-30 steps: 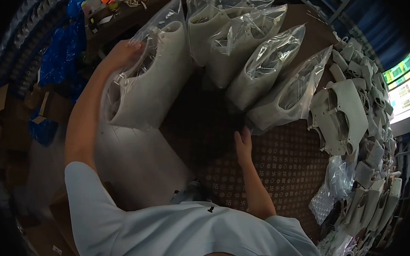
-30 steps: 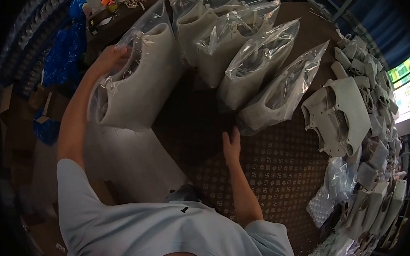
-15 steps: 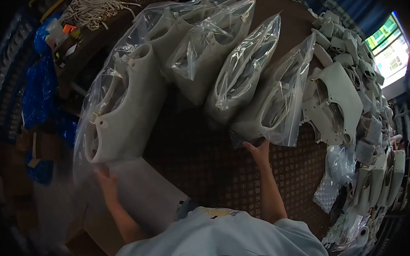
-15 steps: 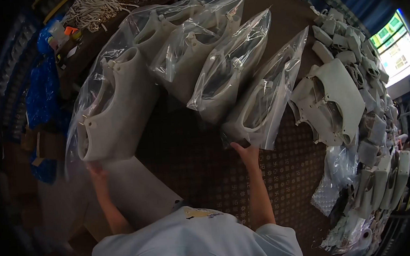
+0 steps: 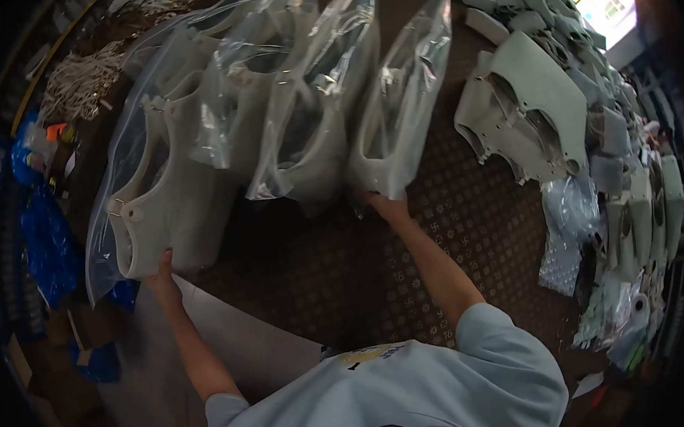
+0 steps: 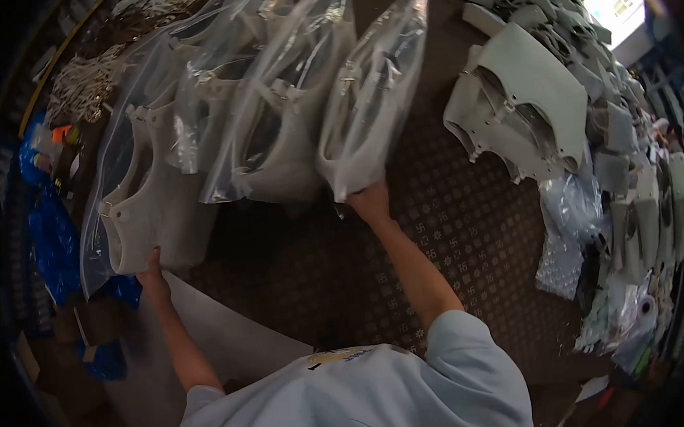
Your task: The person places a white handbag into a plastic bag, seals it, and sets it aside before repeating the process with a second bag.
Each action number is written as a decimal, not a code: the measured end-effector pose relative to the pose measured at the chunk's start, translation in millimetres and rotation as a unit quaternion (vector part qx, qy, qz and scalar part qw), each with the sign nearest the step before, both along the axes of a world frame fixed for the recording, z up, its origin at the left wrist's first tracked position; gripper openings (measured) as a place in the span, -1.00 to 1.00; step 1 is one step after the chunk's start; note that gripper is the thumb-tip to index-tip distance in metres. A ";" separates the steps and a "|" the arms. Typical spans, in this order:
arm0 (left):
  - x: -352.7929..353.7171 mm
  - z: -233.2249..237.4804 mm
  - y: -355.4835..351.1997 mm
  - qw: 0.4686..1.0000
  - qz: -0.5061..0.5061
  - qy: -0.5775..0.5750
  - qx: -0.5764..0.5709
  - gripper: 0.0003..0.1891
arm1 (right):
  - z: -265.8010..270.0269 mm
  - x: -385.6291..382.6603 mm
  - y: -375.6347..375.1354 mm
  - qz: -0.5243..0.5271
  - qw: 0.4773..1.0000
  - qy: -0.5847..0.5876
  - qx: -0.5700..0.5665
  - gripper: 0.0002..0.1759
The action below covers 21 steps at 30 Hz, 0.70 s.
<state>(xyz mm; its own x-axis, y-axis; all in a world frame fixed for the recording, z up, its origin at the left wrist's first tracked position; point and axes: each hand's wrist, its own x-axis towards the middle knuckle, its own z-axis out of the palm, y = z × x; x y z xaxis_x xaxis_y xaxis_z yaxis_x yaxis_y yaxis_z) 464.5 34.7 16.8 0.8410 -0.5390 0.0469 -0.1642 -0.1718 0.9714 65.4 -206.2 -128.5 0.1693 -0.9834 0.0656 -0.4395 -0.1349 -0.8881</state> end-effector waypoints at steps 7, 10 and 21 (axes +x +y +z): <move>17.0 -13.5 -45.5 0.999 -0.025 -0.002 -0.023 -0.54 | 56.7 15.9 -33.6 -0.025 0.990 -0.054 -0.127 0.20; 6.5 -3.4 -47.7 0.999 -0.003 -0.040 0.002 -0.55 | 59.1 7.5 -45.5 0.015 0.997 -0.061 -0.054 0.24; -3.6 -9.7 -39.9 0.996 -0.008 -0.079 -0.046 -0.26 | 213.3 -154.0 -84.3 -0.417 0.894 0.058 -0.155 -0.03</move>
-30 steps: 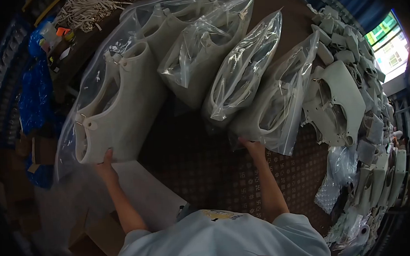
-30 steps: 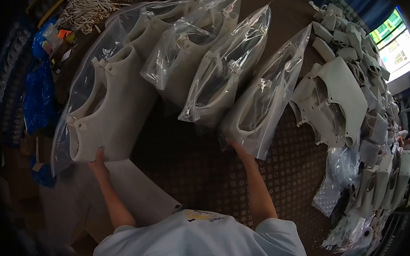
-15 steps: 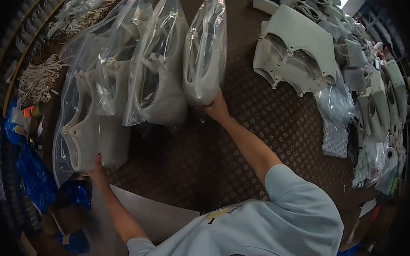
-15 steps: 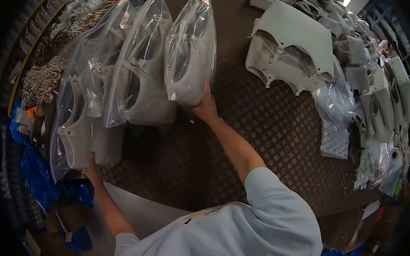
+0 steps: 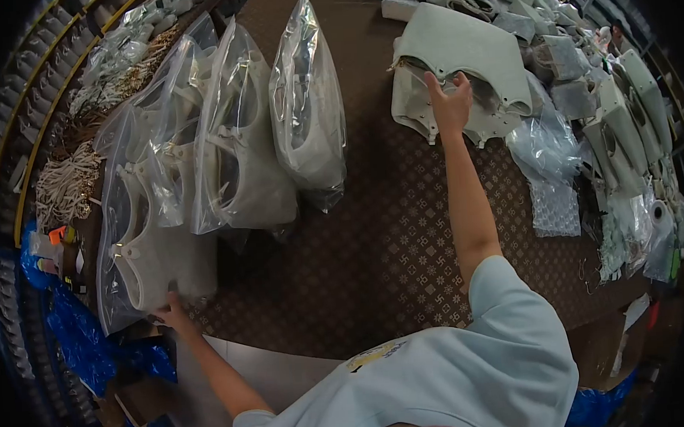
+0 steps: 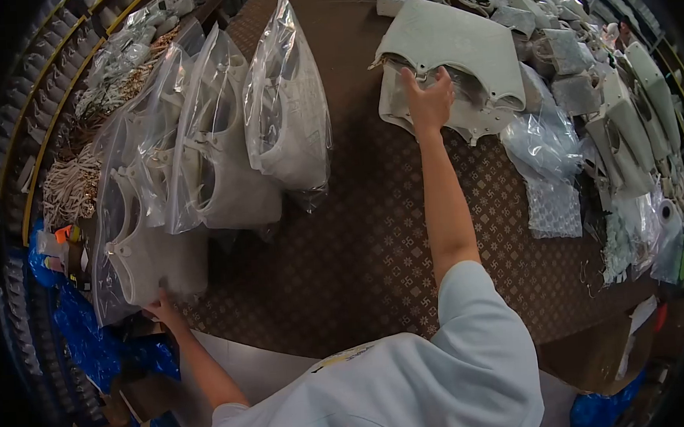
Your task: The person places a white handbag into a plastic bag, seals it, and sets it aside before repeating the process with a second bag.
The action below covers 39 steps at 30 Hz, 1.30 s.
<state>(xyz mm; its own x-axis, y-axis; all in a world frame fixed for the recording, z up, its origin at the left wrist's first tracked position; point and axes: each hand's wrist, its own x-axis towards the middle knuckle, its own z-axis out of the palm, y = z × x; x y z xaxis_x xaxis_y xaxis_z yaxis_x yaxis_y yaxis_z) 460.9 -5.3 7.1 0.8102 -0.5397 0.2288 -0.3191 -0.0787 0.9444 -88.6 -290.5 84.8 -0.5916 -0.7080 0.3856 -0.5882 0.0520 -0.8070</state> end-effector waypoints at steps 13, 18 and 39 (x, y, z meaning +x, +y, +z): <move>-211.4 -30.7 34.1 0.962 -0.142 0.216 -0.086 -0.44 | -0.9 -74.0 -27.0 0.064 0.981 -0.184 -0.008 -0.15; -268.3 -21.3 24.1 0.844 -0.384 0.373 0.009 -0.43 | 6.8 -58.1 177.3 0.155 0.956 -0.248 -0.038 -0.28; -349.9 -58.3 19.5 0.625 -0.607 0.400 0.285 -0.17 | -112.2 -163.9 385.2 0.002 0.969 -0.024 0.246 -0.22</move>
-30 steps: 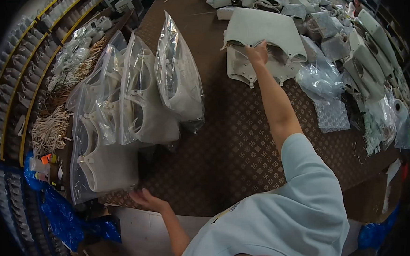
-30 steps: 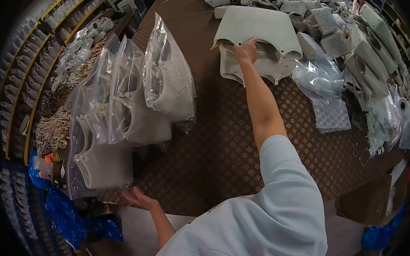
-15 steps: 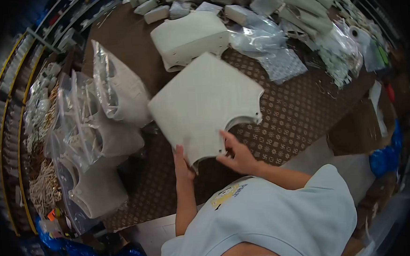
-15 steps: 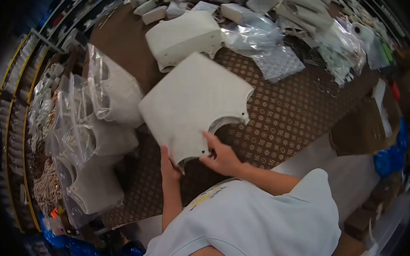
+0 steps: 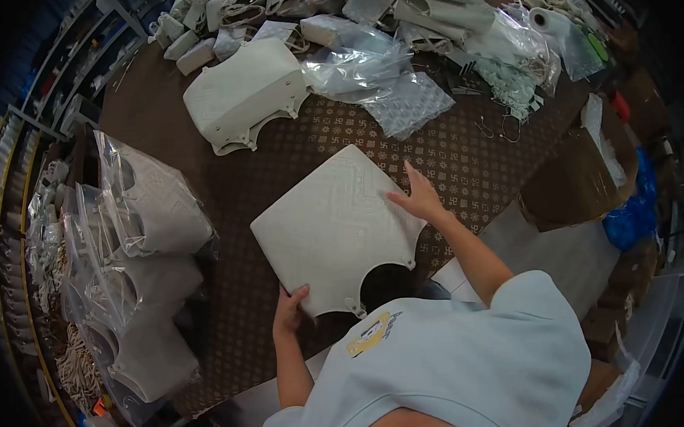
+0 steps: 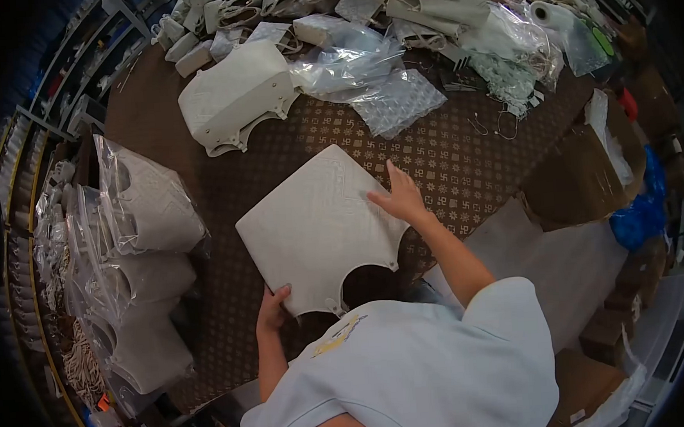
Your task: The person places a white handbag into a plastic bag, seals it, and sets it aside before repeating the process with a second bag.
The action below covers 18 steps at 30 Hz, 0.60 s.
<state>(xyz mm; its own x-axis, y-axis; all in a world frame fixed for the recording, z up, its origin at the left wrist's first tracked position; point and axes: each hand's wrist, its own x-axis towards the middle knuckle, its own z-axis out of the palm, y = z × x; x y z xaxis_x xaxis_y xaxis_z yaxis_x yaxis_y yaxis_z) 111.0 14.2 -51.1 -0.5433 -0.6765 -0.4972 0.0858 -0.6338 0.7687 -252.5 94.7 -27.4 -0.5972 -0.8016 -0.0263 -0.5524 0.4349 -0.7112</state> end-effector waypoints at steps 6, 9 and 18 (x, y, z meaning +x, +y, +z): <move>-18.2 13.3 -3.5 0.997 -0.029 -0.073 0.001 -0.14 | 4.1 -41.3 10.4 0.033 0.957 -0.273 0.096 -0.07; -25.4 6.2 11.6 0.992 -0.045 -0.117 0.019 -0.12 | 11.4 -97.6 -4.0 0.081 0.966 -0.197 0.150 -0.30; -49.4 34.5 43.1 0.967 0.072 -0.242 -0.035 -0.11 | -73.1 -223.5 -186.8 -0.072 0.896 0.411 -0.150 -0.57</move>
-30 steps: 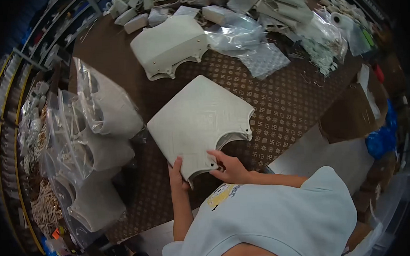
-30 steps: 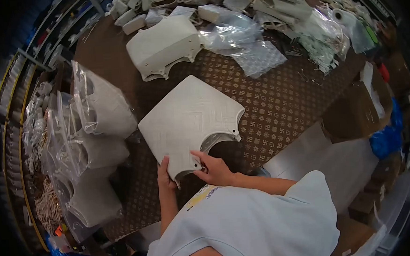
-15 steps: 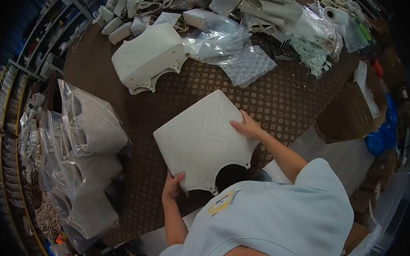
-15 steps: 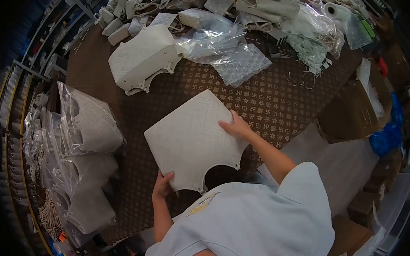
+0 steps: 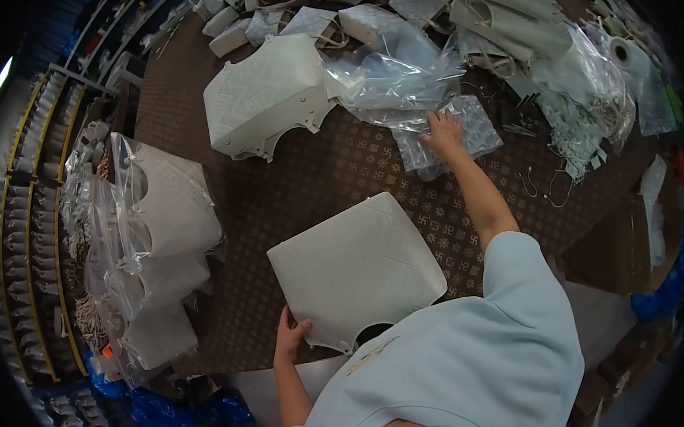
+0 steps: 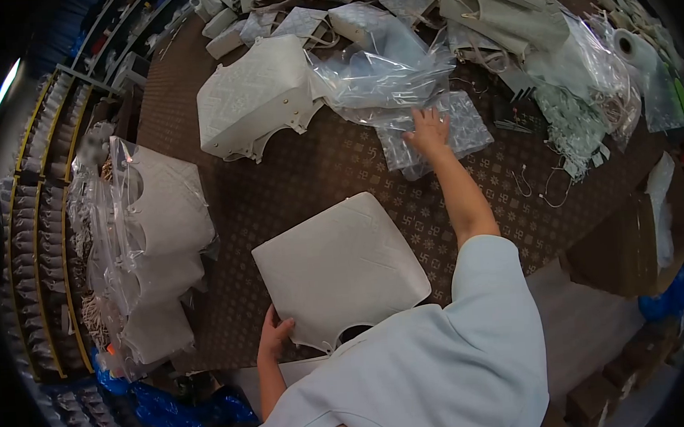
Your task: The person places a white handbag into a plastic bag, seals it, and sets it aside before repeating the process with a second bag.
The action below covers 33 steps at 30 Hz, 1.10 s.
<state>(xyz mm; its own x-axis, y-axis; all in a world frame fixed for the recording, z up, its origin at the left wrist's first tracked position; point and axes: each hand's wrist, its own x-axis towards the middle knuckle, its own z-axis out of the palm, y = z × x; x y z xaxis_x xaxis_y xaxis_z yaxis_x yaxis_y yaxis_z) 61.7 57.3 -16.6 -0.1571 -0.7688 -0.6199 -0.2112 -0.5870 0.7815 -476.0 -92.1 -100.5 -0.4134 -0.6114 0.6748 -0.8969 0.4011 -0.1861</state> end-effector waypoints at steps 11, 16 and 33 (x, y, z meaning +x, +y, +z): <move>-107.8 61.7 -20.4 0.986 0.071 0.098 -0.114 -0.30 | 151.4 112.0 76.6 0.502 0.855 -0.128 0.032 -0.75; -162.4 72.7 -79.9 0.980 0.020 0.200 0.018 -0.37 | 155.4 224.8 167.1 0.781 0.571 -0.216 0.133 -0.86; -8.9 29.8 -38.7 0.953 0.157 0.238 -0.106 -0.66 | 82.3 -5.3 82.3 0.030 0.985 -0.039 0.168 -0.44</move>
